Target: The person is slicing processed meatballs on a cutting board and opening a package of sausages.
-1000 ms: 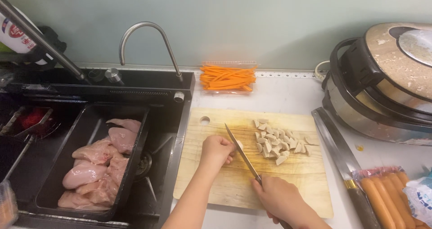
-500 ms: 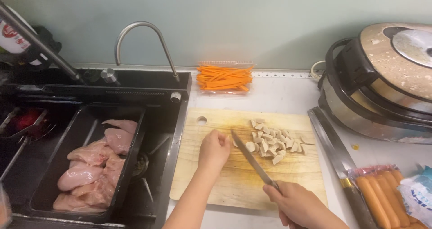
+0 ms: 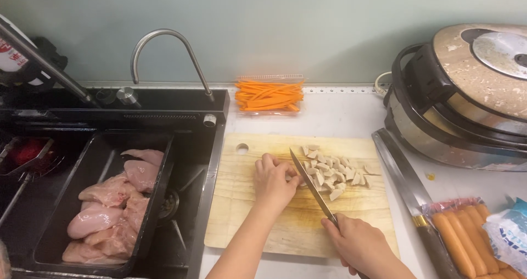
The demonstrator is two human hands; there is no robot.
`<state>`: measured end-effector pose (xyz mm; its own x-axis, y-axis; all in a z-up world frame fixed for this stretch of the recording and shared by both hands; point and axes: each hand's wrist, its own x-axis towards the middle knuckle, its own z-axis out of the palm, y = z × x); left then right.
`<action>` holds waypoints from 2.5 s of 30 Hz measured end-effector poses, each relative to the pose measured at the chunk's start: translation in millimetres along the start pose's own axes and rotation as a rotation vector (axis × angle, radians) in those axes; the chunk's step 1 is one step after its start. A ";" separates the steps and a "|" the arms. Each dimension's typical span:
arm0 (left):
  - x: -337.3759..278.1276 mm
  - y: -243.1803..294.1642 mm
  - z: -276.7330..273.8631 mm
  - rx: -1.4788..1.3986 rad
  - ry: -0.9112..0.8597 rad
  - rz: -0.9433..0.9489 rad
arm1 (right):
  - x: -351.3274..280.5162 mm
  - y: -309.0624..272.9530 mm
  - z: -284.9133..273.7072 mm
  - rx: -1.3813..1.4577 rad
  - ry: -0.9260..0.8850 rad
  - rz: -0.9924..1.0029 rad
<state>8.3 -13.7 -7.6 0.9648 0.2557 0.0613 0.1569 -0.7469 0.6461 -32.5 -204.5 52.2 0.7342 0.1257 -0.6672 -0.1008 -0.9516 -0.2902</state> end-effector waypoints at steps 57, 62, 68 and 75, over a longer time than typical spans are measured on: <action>-103.5 -277.7 -265.3 0.041 0.935 0.053 | 28.8 -227.1 94.2 -0.070 0.464 -0.817; -201.6 -476.5 -367.6 0.448 0.972 -0.652 | 23.9 -429.3 211.5 0.078 -0.017 -0.957; -273.3 -574.4 -398.4 0.143 0.652 -1.301 | 28.9 -544.7 326.5 0.245 -0.490 -0.777; -216.8 -472.2 -389.4 -0.369 0.744 -0.926 | 101.3 -498.2 320.1 0.332 -0.201 -0.941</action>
<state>-357.2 522.5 -29.8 0.1499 0.9697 -0.1930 0.5297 0.0861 0.8438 -122.8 372.1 -90.4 0.4882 0.8571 -0.1646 0.2557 -0.3208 -0.9120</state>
